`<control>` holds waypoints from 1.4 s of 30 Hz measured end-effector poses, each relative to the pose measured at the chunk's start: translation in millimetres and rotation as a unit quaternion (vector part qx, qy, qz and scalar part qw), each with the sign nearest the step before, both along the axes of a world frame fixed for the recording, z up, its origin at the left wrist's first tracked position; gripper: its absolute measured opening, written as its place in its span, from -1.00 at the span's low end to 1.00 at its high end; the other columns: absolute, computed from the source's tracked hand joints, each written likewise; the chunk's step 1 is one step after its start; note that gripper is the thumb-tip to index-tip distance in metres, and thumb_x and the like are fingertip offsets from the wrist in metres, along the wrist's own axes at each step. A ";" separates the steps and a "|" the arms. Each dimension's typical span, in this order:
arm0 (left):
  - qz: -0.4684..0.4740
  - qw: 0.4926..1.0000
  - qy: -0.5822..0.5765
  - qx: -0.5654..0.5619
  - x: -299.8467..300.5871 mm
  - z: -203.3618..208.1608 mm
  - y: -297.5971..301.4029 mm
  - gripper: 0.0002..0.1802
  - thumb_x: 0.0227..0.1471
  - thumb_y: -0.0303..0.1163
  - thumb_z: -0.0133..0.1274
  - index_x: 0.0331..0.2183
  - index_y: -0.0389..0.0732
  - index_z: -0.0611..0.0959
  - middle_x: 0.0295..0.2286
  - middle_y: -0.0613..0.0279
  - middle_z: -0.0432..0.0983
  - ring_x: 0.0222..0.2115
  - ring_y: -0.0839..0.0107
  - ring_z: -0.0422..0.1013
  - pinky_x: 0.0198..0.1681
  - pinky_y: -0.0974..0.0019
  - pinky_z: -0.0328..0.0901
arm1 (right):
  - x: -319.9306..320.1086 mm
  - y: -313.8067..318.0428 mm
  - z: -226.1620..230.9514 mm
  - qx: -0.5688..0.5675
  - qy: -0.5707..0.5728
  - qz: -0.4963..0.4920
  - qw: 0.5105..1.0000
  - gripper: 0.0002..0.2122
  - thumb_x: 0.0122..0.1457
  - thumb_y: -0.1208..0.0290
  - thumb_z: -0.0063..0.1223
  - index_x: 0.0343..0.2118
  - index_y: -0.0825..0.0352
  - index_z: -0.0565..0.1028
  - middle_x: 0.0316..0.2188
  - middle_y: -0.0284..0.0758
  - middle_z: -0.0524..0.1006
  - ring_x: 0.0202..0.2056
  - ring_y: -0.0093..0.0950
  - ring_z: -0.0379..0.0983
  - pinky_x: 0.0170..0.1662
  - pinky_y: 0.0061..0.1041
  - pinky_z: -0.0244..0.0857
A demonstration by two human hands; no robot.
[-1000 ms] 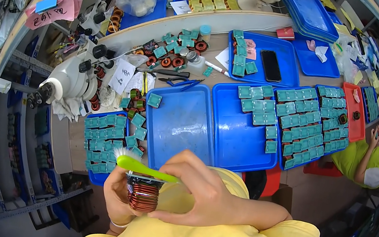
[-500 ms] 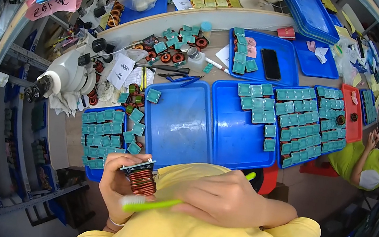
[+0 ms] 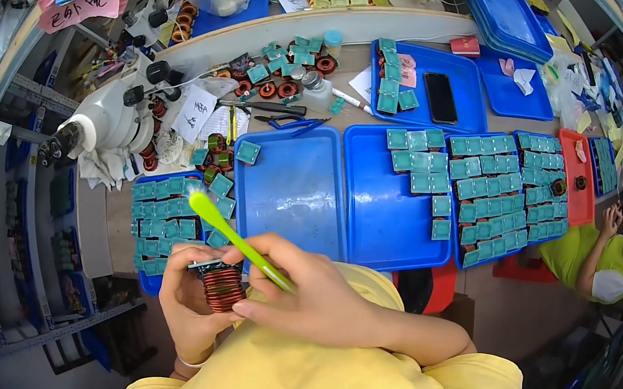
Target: The recorder is using a small brush to clean dust or debris from copper coil components at a workbench.
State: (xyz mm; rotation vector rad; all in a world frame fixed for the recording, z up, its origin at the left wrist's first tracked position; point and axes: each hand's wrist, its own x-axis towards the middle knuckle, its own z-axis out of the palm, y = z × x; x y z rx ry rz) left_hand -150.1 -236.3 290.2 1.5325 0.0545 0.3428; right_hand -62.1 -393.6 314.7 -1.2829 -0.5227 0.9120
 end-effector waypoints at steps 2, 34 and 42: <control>0.003 1.000 0.009 0.014 -1.2 0.5 -1.0 -0.35 -0.49 -0.58 0.33 -0.24 -0.33 0.38 -0.28 0.12 0.25 -0.18 0.19 0.34 -0.07 0.20 0.26 | -2.2 5.1 -1.0 -0.009 0.030 0.006 0.999 -0.63 -0.05 0.58 0.12 -0.17 0.33 0.25 -0.59 -0.52 0.20 -0.57 -0.78 0.07 -0.54 -0.80 -0.06; 0.215 0.772 0.231 0.551 164.1 -275.4 264.6 -0.40 -0.35 -0.27 0.24 -0.22 -0.39 0.48 -0.31 -0.21 0.42 -0.27 -0.08 0.33 -0.16 0.06 0.21 | 7.7 -253.1 -189.2 -0.464 -0.151 -0.493 0.720 -0.82 -0.04 0.46 0.06 -0.36 0.40 0.45 -0.53 -0.30 0.47 -0.45 -0.50 0.40 -0.37 -0.52 0.26; 0.241 0.768 0.259 0.534 161.3 -289.3 267.0 -0.25 -0.25 -0.16 0.20 -0.06 -0.39 0.34 -0.16 -0.19 0.32 -0.10 -0.09 0.20 -0.06 0.02 0.15 | 15.4 -180.3 -217.9 -0.607 -0.206 -0.439 0.630 -0.47 -0.24 0.30 0.24 -0.16 0.37 0.32 -0.23 -0.15 0.36 -0.29 -0.18 0.40 -0.25 -0.31 0.30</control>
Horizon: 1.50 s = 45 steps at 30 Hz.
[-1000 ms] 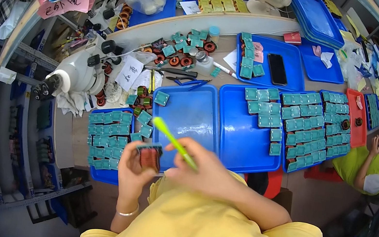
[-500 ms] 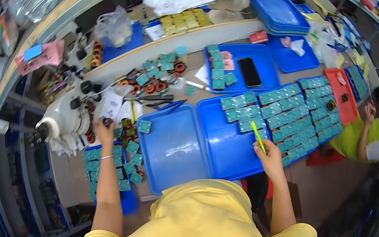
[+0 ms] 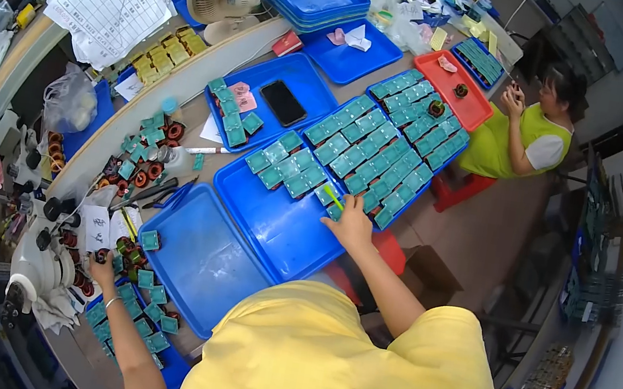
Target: The recorder is using a small brush to clean dust or debris from copper coil components at a workbench.
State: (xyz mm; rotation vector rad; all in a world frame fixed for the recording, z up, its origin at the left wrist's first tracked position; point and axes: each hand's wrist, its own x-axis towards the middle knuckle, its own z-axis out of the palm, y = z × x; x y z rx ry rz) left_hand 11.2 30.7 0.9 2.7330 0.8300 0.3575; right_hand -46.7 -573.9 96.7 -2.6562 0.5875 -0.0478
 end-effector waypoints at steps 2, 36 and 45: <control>-0.001 1.000 -0.012 -0.006 -9.2 1.8 9.6 -0.23 -0.24 -0.14 0.20 -0.06 -0.40 0.32 -0.15 -0.19 0.31 -0.08 -0.08 0.19 -0.04 0.02 0.13 | 1.7 8.6 -12.7 -0.055 0.059 -0.004 0.997 -0.39 -0.25 0.31 0.24 -0.08 0.33 0.23 -0.20 -0.17 0.32 -0.31 -0.15 0.41 -0.29 -0.28 0.32; -0.378 0.825 -0.216 -0.360 -148.3 262.1 -265.9 -0.38 -0.55 -0.34 0.38 -0.30 -0.26 0.53 -0.37 0.11 0.47 -0.29 0.21 0.41 0.01 -0.08 0.08 | -11.7 129.2 199.1 0.204 -0.114 0.532 0.814 -0.81 0.01 0.32 0.06 -0.61 0.30 0.40 -0.75 -0.28 0.37 -0.70 -0.34 0.35 -0.67 -0.46 0.20; -0.333 0.878 -0.237 -0.248 -153.5 274.6 -262.3 -0.42 -0.56 -0.35 0.38 -0.33 -0.24 0.54 -0.38 0.18 0.47 -0.31 0.26 0.40 0.01 -0.06 0.10 | -8.7 127.0 207.4 0.200 -0.060 0.458 0.864 -0.85 -0.03 0.39 0.11 -0.57 0.36 0.46 -0.75 -0.27 0.36 -0.73 -0.40 0.31 -0.68 -0.51 0.14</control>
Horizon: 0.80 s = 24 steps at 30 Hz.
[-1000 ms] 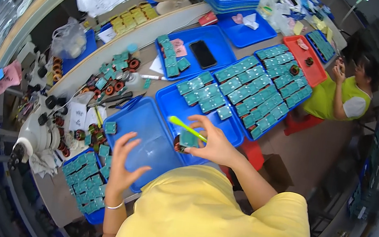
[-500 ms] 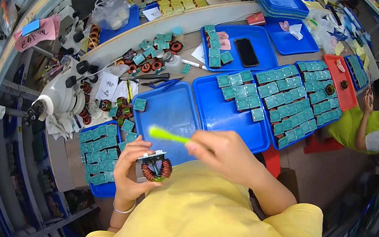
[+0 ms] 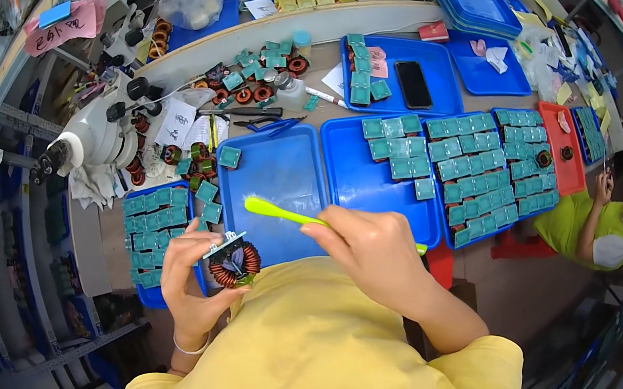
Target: The recorder is using a small brush to clean dust or debris from copper coil components at a workbench.
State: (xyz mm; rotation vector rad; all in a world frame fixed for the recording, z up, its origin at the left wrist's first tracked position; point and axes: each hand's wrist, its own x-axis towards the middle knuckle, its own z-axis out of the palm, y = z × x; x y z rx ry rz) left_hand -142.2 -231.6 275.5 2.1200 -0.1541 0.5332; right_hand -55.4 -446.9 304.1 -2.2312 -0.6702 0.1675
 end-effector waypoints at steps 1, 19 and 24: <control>0.003 1.000 -0.006 0.009 0.3 0.9 1.5 -0.42 -0.55 -0.36 0.38 -0.33 -0.23 0.54 -0.38 0.20 0.45 -0.30 0.27 0.40 0.01 -0.07 0.10 | -3.2 -0.4 2.0 0.064 0.049 0.024 0.997 -0.85 0.02 0.39 0.04 -0.56 0.36 0.46 -0.73 -0.25 0.38 -0.72 -0.39 0.33 -0.66 -0.49 0.16; -0.020 0.975 0.030 -0.221 -5.3 -2.9 10.5 -0.33 -0.53 -0.26 0.39 -0.29 -0.33 0.50 -0.36 0.11 0.41 -0.31 0.26 0.38 -0.01 -0.02 0.13 | -5.2 36.7 2.8 0.167 0.207 0.124 0.956 -0.56 -0.17 0.27 0.28 -0.23 0.37 0.41 -0.38 -0.35 0.34 -0.51 -0.67 0.25 -0.54 -0.69 0.09; -0.055 0.951 0.080 -0.292 -8.6 1.9 8.6 -0.29 -0.53 -0.27 0.39 -0.24 -0.32 0.48 -0.34 0.10 0.40 -0.25 0.22 0.38 0.01 -0.03 0.10 | -16.5 48.9 -10.9 0.207 0.260 0.157 0.930 -0.42 -0.26 0.36 0.35 -0.11 0.32 0.33 -0.30 -0.37 0.25 -0.55 -0.71 0.13 -0.56 -0.73 0.01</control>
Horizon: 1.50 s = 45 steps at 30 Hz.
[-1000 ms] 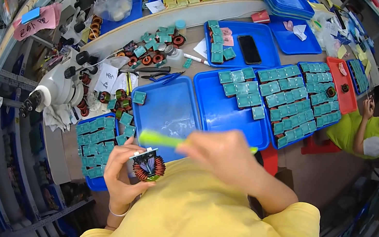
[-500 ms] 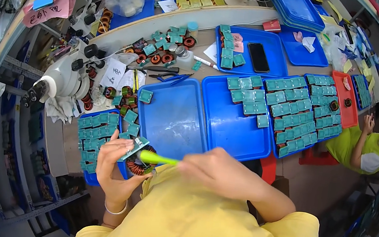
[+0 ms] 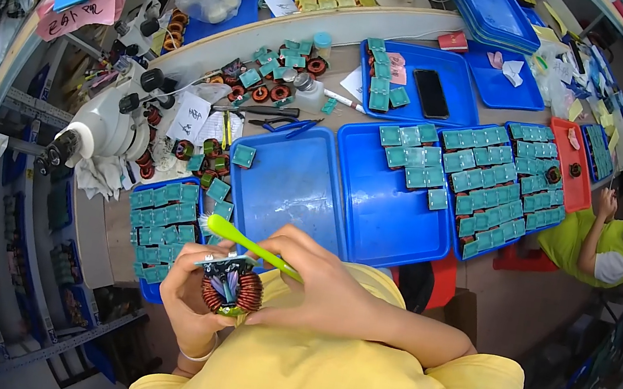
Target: The recorder is using a small brush to clean dust or debris from copper coil components at a workbench.
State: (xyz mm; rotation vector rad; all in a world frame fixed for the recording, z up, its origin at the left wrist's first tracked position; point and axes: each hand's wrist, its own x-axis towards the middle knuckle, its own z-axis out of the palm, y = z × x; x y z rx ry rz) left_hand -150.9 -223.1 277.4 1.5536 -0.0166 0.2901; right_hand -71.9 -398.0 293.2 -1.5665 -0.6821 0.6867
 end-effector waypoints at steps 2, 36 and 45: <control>-0.004 0.999 -0.022 -0.026 -1.1 -1.5 -0.7 -0.29 -0.53 -0.29 0.39 -0.24 -0.32 0.48 -0.33 0.11 0.41 -0.23 0.20 0.38 0.01 -0.03 0.11 | -1.4 0.7 1.3 0.021 0.003 -0.009 1.000 -0.44 -0.26 0.38 0.35 -0.13 0.33 0.35 -0.30 -0.38 0.25 -0.58 -0.72 0.11 -0.56 -0.73 0.00; -0.020 0.979 0.073 -0.191 -13.5 21.4 -11.6 -0.26 -0.55 -0.45 0.39 -0.21 -0.36 0.40 -0.26 0.02 0.34 -0.16 0.21 0.31 -0.04 0.20 0.18 | -3.4 -2.4 10.7 0.091 -0.060 -0.018 0.994 -0.46 -0.36 0.35 0.42 -0.28 0.43 0.39 -0.37 -0.34 0.29 -0.60 -0.71 0.16 -0.57 -0.76 0.03; -0.071 0.993 0.062 -0.071 -15.6 13.6 -1.0 -0.22 -0.58 -0.48 0.39 -0.19 -0.38 0.41 -0.27 -0.02 0.39 -0.21 0.21 0.33 -0.13 0.27 0.22 | -0.2 -2.9 14.5 0.101 -0.127 -0.013 0.987 -0.43 -0.37 0.32 0.42 -0.25 0.41 0.38 -0.32 -0.29 0.32 -0.54 -0.66 0.23 -0.56 -0.72 0.09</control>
